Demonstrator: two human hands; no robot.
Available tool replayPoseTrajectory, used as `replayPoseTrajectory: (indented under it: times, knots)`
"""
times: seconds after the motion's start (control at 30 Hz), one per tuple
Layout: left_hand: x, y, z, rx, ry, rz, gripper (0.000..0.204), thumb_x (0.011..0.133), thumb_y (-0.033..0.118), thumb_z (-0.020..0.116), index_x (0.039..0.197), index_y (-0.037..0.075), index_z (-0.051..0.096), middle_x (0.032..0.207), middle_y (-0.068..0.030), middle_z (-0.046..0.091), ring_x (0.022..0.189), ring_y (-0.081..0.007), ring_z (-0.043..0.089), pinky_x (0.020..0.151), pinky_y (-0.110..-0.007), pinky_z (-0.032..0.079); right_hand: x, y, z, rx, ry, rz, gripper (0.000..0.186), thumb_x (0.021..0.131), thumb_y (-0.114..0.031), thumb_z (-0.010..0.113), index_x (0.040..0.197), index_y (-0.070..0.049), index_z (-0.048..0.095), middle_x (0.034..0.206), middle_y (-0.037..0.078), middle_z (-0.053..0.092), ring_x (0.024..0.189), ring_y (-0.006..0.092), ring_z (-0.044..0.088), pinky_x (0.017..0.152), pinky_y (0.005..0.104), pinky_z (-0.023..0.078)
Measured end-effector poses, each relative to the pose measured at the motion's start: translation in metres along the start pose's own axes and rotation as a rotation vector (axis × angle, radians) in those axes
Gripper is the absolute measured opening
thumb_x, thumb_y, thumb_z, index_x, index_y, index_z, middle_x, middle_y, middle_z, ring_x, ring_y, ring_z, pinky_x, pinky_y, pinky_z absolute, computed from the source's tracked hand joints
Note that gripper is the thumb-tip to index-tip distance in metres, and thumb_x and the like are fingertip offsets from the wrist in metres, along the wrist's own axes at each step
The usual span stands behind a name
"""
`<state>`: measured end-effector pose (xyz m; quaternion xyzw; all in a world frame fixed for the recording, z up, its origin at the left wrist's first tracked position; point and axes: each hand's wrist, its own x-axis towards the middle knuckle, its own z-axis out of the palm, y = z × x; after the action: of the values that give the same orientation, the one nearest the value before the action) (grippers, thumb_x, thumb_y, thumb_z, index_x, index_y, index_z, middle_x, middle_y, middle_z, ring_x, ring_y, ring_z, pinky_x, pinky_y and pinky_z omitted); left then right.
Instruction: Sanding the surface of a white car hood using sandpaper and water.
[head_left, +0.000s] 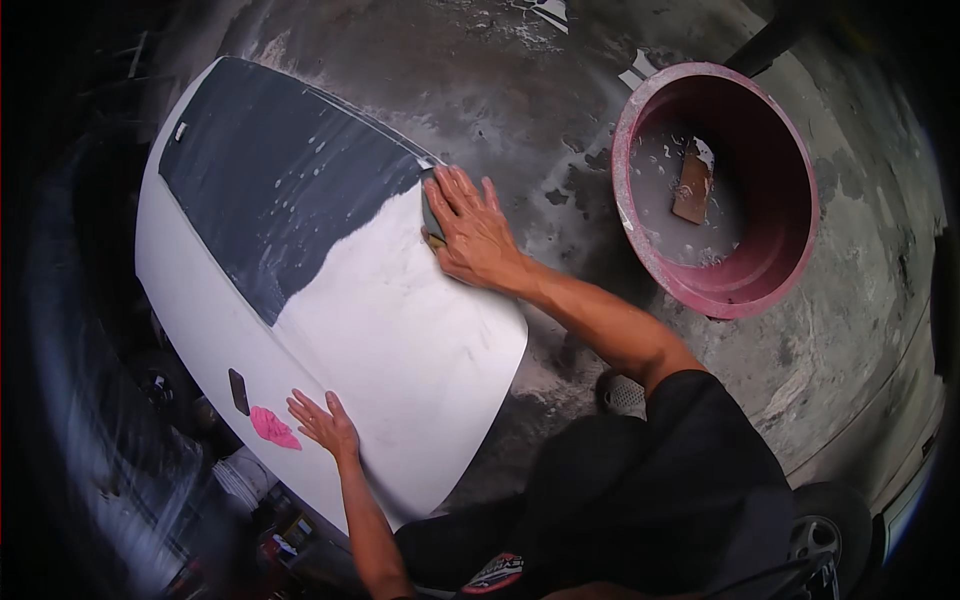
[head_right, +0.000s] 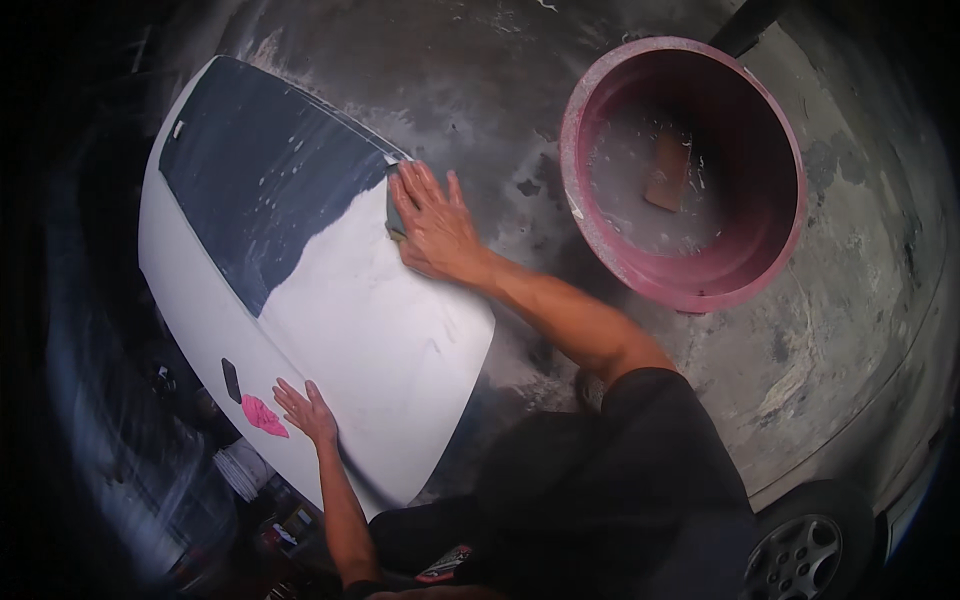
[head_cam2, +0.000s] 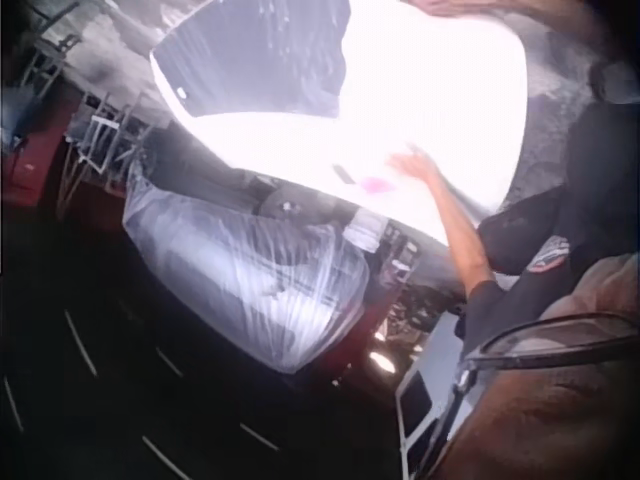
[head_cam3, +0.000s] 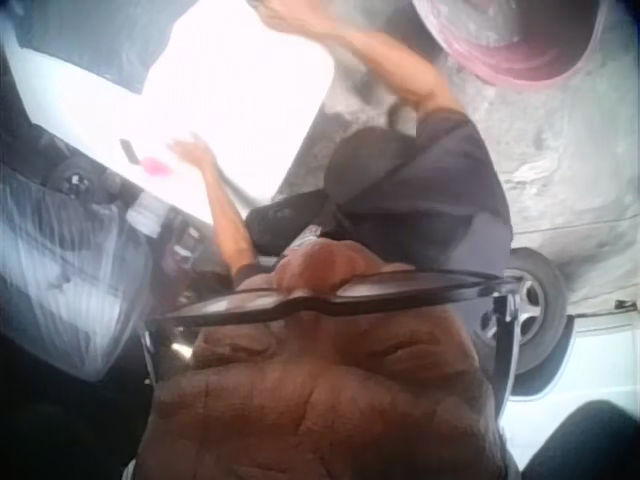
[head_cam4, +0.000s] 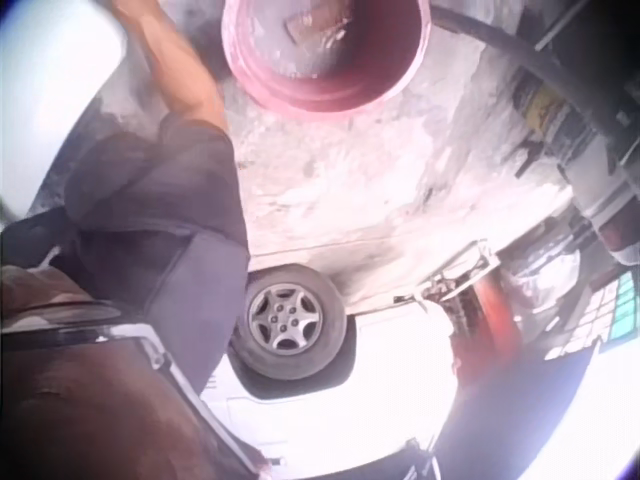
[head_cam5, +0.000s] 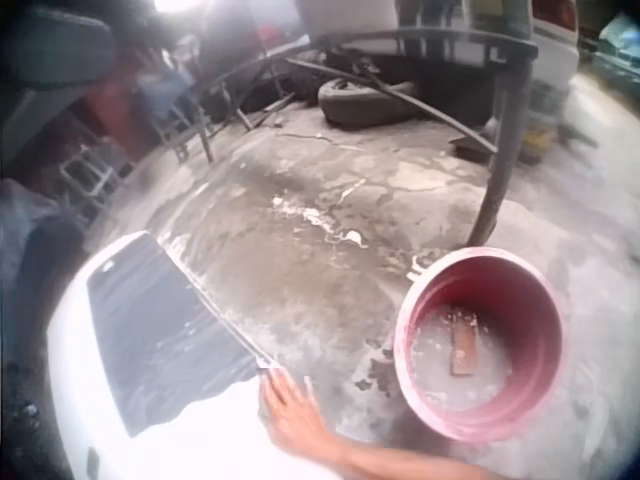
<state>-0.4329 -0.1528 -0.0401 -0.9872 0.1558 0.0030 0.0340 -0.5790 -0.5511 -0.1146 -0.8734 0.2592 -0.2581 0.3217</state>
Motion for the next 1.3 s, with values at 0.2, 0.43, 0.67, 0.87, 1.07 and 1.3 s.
replayPoseTrajectory:
  times: [0.2, 0.43, 0.67, 0.87, 1.07, 1.3]
  knots:
    - [0.000, 0.001, -0.004, -0.019, -0.004, -0.029, 0.080, 0.101, 0.060, 0.033, 0.159, 0.011, 0.011, 0.164, -0.0215, 0.007, 0.153, -0.0365, 0.001, 0.118, -0.060, -0.001, 0.042, 0.006, 0.000, 0.225, -0.187, 0.206, 0.067, 0.081, -0.012, 0.057, 0.142, 0.007, 0.036, 0.141, 0.026, 0.044, 0.129, 0.0395, 0.045, 0.108, 0.0495, 0.036]
    - [-0.001, 0.003, -0.003, 0.001, 0.000, -0.035, 0.079, 0.101, 0.058, 0.035, 0.159, 0.011, 0.011, 0.164, -0.0218, 0.008, 0.153, -0.0364, 0.001, 0.118, -0.060, 0.000, -0.060, 0.004, -0.011, 0.315, -0.212, 0.302, 0.070, 0.097, -0.025, 0.054, 0.146, 0.013, 0.022, 0.147, 0.036, 0.033, 0.141, 0.0448, 0.030, 0.117, 0.0475, 0.027]
    - [-0.001, 0.002, -0.002, -0.015, 0.017, -0.002, 0.078, 0.101, 0.057, 0.036, 0.159, 0.010, 0.012, 0.164, -0.0222, 0.008, 0.153, -0.0370, 0.001, 0.118, -0.060, 0.000, 0.024, 0.044, 0.008, 0.519, -0.221, 0.276, 0.056, 0.101, -0.029, 0.047, 0.147, 0.002, 0.036, 0.156, 0.020, 0.033, 0.145, 0.0348, 0.029, 0.119, 0.0410, 0.028]
    - [-0.001, -0.001, -0.001, -0.023, -0.008, 0.010, 0.078, 0.101, 0.057, 0.034, 0.159, 0.011, 0.012, 0.164, -0.0219, 0.007, 0.153, -0.0372, 0.001, 0.117, -0.062, 0.000, 0.027, 0.048, 0.007, 0.418, -0.151, 0.304, 0.055, 0.103, -0.033, 0.043, 0.150, -0.004, 0.035, 0.155, 0.017, 0.037, 0.144, 0.0323, 0.035, 0.118, 0.0397, 0.031]
    - [0.000, -0.001, -0.003, -0.009, 0.010, 0.032, 0.076, 0.102, 0.054, 0.035, 0.159, 0.010, 0.011, 0.164, -0.0230, 0.006, 0.153, -0.0376, 0.000, 0.117, -0.062, -0.001, 0.023, 0.046, 0.000, 0.411, -0.268, 0.350, 0.049, 0.104, -0.031, 0.042, 0.145, -0.005, 0.040, 0.151, 0.017, 0.042, 0.141, 0.0345, 0.038, 0.115, 0.0412, 0.035]
    - [0.000, -0.003, -0.006, -0.011, -0.024, 0.003, 0.078, 0.102, 0.055, 0.035, 0.159, 0.009, 0.010, 0.164, -0.0227, 0.005, 0.153, -0.0374, 0.000, 0.117, -0.061, -0.002, 0.054, 0.034, -0.001, 0.431, -0.382, 0.256, 0.053, 0.090, -0.009, 0.050, 0.140, 0.002, 0.040, 0.149, 0.024, 0.042, 0.139, 0.0386, 0.039, 0.115, 0.0427, 0.035]
